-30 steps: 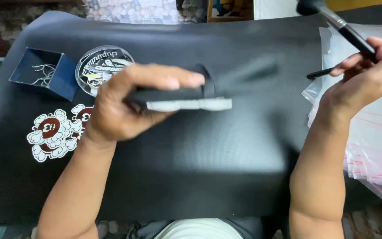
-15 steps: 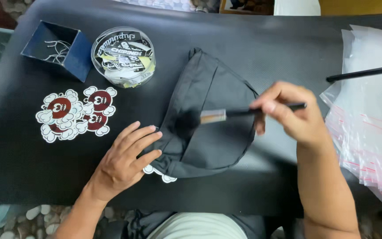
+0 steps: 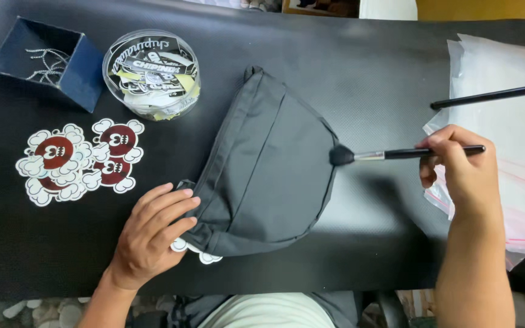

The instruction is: The person attaches a metal chain to a bear-shaped keychain using pliers. They then use a brush to clean the surface of a black bag and place the bag into a clear plastic bag.

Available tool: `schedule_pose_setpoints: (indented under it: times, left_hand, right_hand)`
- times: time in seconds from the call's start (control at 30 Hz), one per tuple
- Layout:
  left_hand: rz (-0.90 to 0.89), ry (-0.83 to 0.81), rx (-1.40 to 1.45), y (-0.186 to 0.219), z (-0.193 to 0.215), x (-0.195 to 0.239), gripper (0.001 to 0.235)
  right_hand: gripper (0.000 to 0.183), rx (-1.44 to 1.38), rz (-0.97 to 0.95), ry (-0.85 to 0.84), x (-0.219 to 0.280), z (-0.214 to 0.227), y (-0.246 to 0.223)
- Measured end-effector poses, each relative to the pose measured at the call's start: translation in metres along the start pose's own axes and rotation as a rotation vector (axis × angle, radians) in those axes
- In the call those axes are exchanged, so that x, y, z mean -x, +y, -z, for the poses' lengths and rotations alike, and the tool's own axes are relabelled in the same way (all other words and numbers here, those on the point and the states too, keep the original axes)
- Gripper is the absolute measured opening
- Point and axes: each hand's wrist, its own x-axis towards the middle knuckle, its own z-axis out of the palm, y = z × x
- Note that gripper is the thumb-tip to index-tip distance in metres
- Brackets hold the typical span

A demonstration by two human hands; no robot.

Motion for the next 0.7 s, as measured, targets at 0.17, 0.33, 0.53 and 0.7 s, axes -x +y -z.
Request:
schedule_pose_setpoints:
  times: [0.17,0.33,0.53,0.7]
  left_hand:
    - [0.06,0.032,0.024,0.0,0.008,0.009,0.022]
    - [0.099,0.01,-0.015,0.002,0.012,0.015,0.03]
    - [0.119,-0.003,0.004,0.002,0.014,0.012,0.03]
    - [0.161,-0.01,0.076,0.002,0.008,0.013,0.027]
  right_hand:
    - [0.015,0.022,-0.112,-0.126,-0.035,-0.009,0.019]
    - [0.032,0.037,0.321,0.051,-0.039,-0.038,0.0]
    - [0.009,0.867,0.966,0.234,-0.065,-0.016,0.045]
    - [0.027,0.147,0.33,-0.19,-0.041,-0.068,-0.016]
